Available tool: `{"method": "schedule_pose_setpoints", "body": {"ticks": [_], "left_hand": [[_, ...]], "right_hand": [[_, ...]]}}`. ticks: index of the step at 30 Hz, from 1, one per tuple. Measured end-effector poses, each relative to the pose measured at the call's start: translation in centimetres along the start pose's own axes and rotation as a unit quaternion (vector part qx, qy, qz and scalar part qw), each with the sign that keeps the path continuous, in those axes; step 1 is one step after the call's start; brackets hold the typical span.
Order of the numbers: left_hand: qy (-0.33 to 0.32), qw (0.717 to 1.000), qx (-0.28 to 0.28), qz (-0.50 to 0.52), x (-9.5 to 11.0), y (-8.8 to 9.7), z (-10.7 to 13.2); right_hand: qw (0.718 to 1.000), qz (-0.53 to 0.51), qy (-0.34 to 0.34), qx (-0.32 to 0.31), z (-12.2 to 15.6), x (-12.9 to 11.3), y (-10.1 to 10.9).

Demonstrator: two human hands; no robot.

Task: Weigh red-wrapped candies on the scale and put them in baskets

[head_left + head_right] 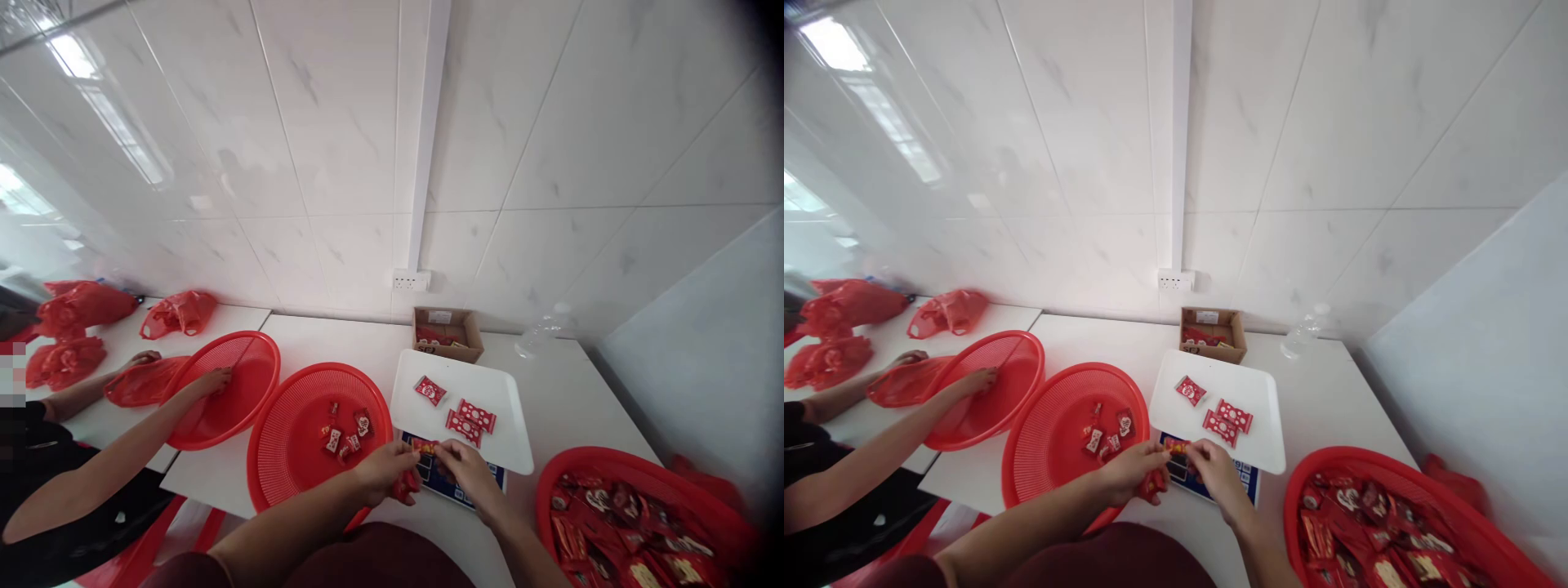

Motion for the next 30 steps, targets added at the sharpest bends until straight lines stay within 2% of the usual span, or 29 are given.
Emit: {"method": "schedule_pose_setpoints", "body": {"ticks": [3, 5, 7, 12, 14, 17, 21, 23, 26, 30], "left_hand": [[0.033, 0.99, -0.008, 0.138, -0.2, 0.4, 0.2], [0.046, 0.98, -0.024, 0.19, -0.3, 0.5, 0.4], [0.037, 0.978, -0.036, 0.202, -0.1, 0.6, 0.6], [0.014, 0.99, -0.046, 0.134, -0.2, 0.2, 0.7], [0.009, 0.993, -0.048, 0.109, -0.4, -0.1, 0.8], [-0.003, 0.994, -0.045, 0.097, -0.2, -0.3, 1.0], [0.002, 0.993, -0.065, 0.1, 0.1, -1.0, 1.5], [0.007, 0.992, -0.08, 0.1, 0.2, -1.4, 1.7], [0.011, 0.991, -0.086, 0.106, 0.2, -1.6, 1.9], [0.018, 0.986, -0.083, 0.14, 0.0, -1.3, 1.7]], "right_hand": [[0.988, -0.098, -0.072, 0.098, -0.8, 1.8, 1.9], [0.982, -0.113, -0.088, 0.12, -0.8, 2.1, 2.2], [0.989, -0.088, -0.071, 0.096, -0.4, 1.6, 1.6], [0.998, 0.021, 0.035, -0.04, 0.9, 0.0, -1.8], [0.995, 0.055, 0.076, -0.035, 1.3, -0.6, -1.8], [0.992, 0.079, 0.093, -0.007, 1.8, -1.6, -1.1], [0.981, 0.136, 0.115, -0.076, 3.0, -3.7, -2.4], [0.975, 0.167, 0.12, -0.083, 3.6, -4.5, -2.9], [0.973, 0.184, 0.12, -0.076, 4.0, -4.7, -3.3], [0.978, 0.144, 0.142, -0.058, 3.5, -4.1, -3.0]]}}
Point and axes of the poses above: each hand's wrist, its own z-axis away from the middle knuckle, its own y-axis out of the back of the hand, x = y × z, the point moved 8 cm from there along -z, towards the middle knuckle, and after that the axes turned 4 degrees about y, right-handed, at the moved point
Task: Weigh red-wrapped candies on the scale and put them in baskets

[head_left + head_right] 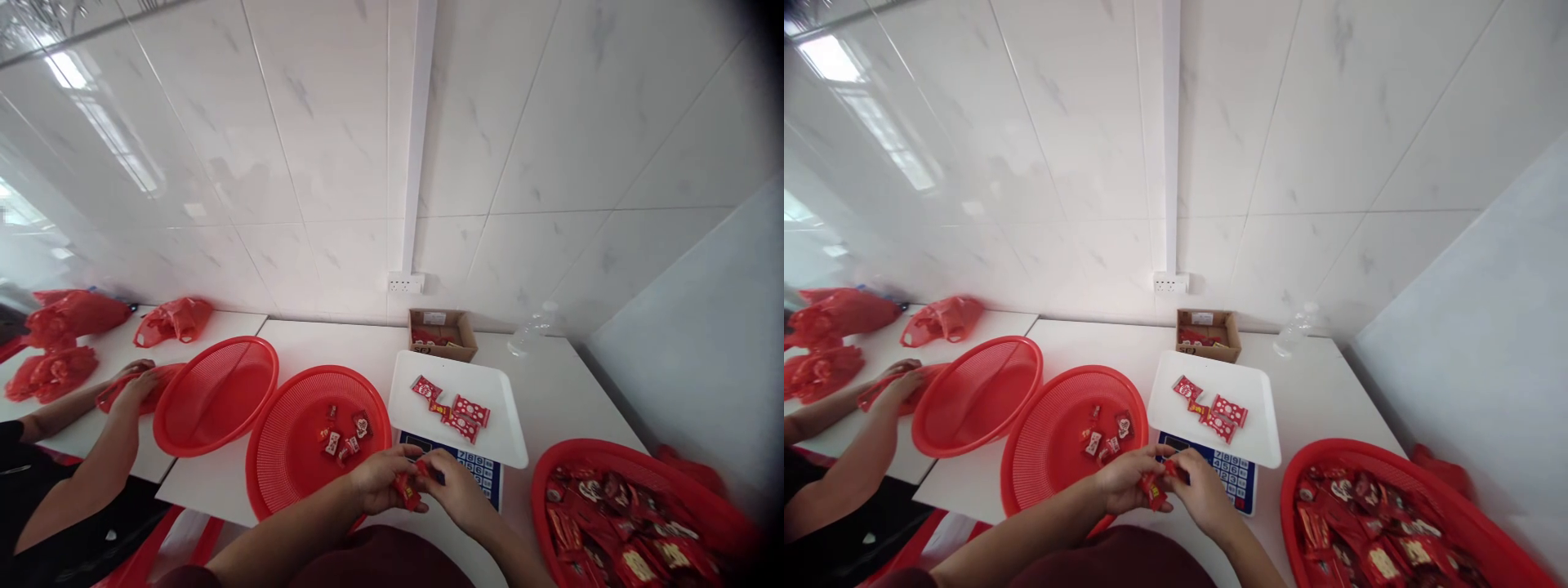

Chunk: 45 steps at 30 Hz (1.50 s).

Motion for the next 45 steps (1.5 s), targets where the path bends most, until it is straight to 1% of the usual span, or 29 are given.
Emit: {"method": "schedule_pose_setpoints", "body": {"ticks": [2, 4, 6, 8, 11, 13, 14, 16, 17, 19, 21, 23, 25, 29, 33, 35, 38, 41, 43, 45], "left_hand": [[-0.001, 1.0, 0.006, 0.02, 0.0, 0.3, -0.1], [0.0, 0.999, 0.024, 0.028, 0.1, 0.8, -0.1], [0.001, 0.998, 0.045, 0.035, 0.1, 1.5, 0.1], [0.003, 0.997, 0.059, 0.042, 0.1, 2.1, 0.3], [0.002, 0.997, 0.063, 0.051, 0.0, 2.9, 0.7], [-0.003, 0.997, 0.057, 0.057, 0.0, 3.3, 0.8], [-0.006, 0.997, 0.053, 0.06, 0.0, 3.5, 0.9], [-0.013, 0.997, 0.046, 0.068, 0.0, 3.8, 1.1], [-0.016, 0.996, 0.043, 0.071, 0.0, 3.9, 1.2], [-0.019, 0.996, 0.036, 0.075, 0.1, 3.9, 1.4], [-0.021, 0.996, 0.031, 0.076, 0.3, 3.9, 1.7], [-0.024, 0.996, 0.033, 0.079, 0.5, 3.9, 1.9], [-0.027, 0.995, 0.042, 0.081, 0.7, 4.0, 2.1], [-0.031, 0.994, 0.065, 0.076, 1.0, 4.6, 2.5], [-0.034, 0.993, 0.066, 0.087, 1.1, 5.2, 2.6], [-0.032, 0.993, 0.067, 0.093, 1.0, 5.5, 2.6], [-0.032, 0.993, 0.068, 0.094, 1.1, 5.8, 2.5], [-0.031, 0.993, 0.064, 0.09, 1.3, 5.7, 2.4], [-0.029, 0.994, 0.062, 0.09, 1.3, 5.5, 2.3], [-0.027, 0.994, 0.061, 0.09, 1.3, 5.3, 2.3]], "right_hand": [[0.999, -0.022, -0.001, 0.039, -0.6, 1.3, 0.8], [0.996, -0.031, -0.021, 0.08, -1.6, 3.2, 2.0], [0.992, -0.014, -0.045, 0.115, -2.7, 5.1, 3.4], [0.988, 0.014, -0.059, 0.144, -3.8, 6.4, 4.7], [0.982, 0.05, -0.057, 0.173, -5.0, 7.1, 6.1], [0.976, 0.076, -0.055, 0.195, -5.1, 7.2, 6.8], [0.971, 0.105, -0.054, 0.208, -5.0, 7.2, 7.2], [0.952, 0.195, -0.055, 0.229, -4.8, 7.3, 7.6], [0.94, 0.246, -0.06, 0.23, -4.8, 7.4, 7.6], [0.918, 0.327, -0.078, 0.209, -5.2, 8.1, 7.2], [0.913, 0.361, -0.091, 0.169, -6.0, 8.8, 6.5], [0.91, 0.385, -0.085, 0.13, -7.0, 9.1, 5.6], [0.902, 0.413, -0.071, 0.107, -8.0, 8.9, 4.9], [0.878, 0.47, -0.021, 0.087, -9.6, 7.8, 4.2], [0.87, 0.488, 0.036, 0.055, -11.0, 7.1, 3.5], [0.87, 0.488, 0.028, 0.058, -11.6, 7.2, 3.8], [0.869, 0.487, -0.021, 0.078, -12.3, 7.5, 4.8], [0.869, 0.48, -0.062, 0.098, -12.5, 7.6, 5.5], [0.868, 0.477, -0.065, 0.12, -12.1, 7.5, 5.6], [0.866, 0.478, -0.053, 0.134, -11.5, 7.5, 5.4]]}}
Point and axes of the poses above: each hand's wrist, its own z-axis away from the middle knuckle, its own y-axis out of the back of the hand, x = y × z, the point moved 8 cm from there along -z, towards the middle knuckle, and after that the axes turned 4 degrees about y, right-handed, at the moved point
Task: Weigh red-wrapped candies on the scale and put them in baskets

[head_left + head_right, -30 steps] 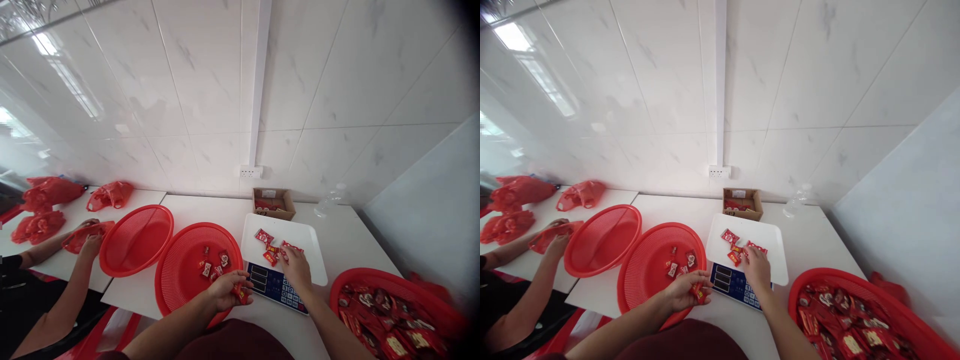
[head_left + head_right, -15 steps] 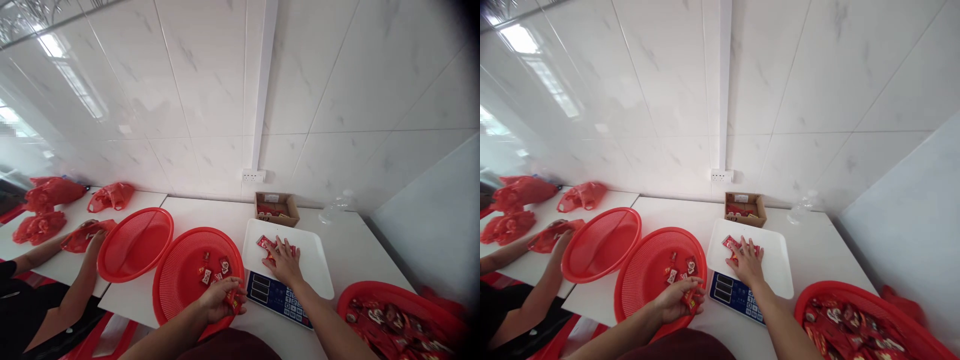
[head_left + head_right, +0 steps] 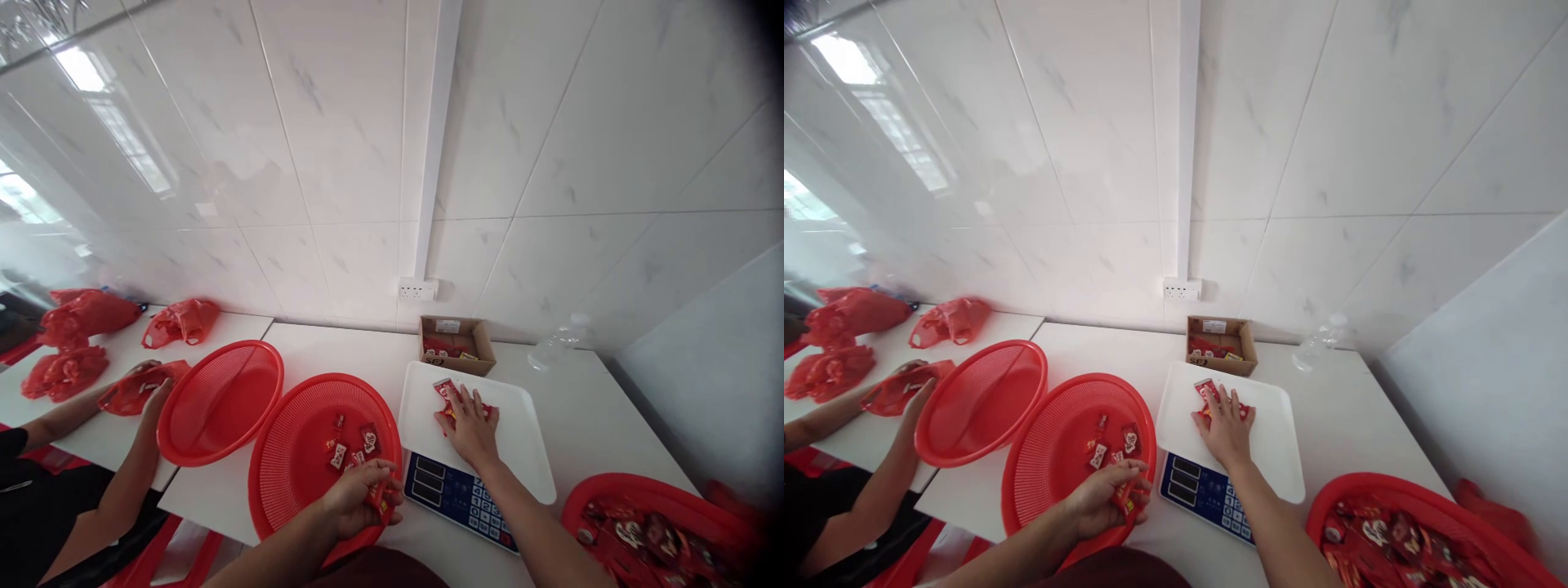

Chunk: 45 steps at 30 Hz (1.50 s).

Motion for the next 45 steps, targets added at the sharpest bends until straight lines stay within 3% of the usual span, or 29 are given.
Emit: {"method": "schedule_pose_setpoints", "body": {"ticks": [9, 13, 16, 19, 24, 32, 41, 43, 45], "left_hand": [[0.005, 1.0, -0.011, -0.007, -0.6, -0.8, 0.0], [-0.003, 1.0, -0.008, -0.006, -0.5, -1.3, 0.3], [-0.01, 1.0, -0.009, -0.008, -0.5, -2.1, 0.3], [-0.006, 0.999, -0.026, -0.029, -1.0, -3.5, -0.1], [0.005, 0.991, -0.08, -0.108, -2.8, -6.7, -1.1], [0.054, 0.979, -0.082, -0.18, -6.8, -10.0, -2.7], [0.062, 0.965, -0.11, -0.228, -10.8, -14.0, -3.5], [0.057, 0.966, -0.098, -0.233, -11.7, -14.6, -3.8], [0.038, 0.967, -0.068, -0.241, -12.3, -15.0, -4.2]], "right_hand": [[0.997, -0.041, 0.062, -0.012, 2.2, 0.3, -0.8], [0.99, -0.107, 0.078, 0.051, 3.4, -0.2, 1.0], [0.964, -0.212, 0.126, 0.102, 6.1, -1.9, 2.8], [0.932, -0.316, 0.167, 0.058, 9.5, -3.9, 3.7], [0.897, -0.394, 0.192, -0.048, 14.0, -5.6, 5.5], [0.86, -0.501, 0.086, -0.048, 16.7, -1.5, 7.4], [0.841, -0.539, 0.042, -0.031, 19.8, 3.5, 6.2], [0.826, -0.563, 0.025, -0.024, 20.3, 4.5, 5.8], [0.793, -0.609, -0.004, -0.01, 20.8, 5.4, 5.1]]}}
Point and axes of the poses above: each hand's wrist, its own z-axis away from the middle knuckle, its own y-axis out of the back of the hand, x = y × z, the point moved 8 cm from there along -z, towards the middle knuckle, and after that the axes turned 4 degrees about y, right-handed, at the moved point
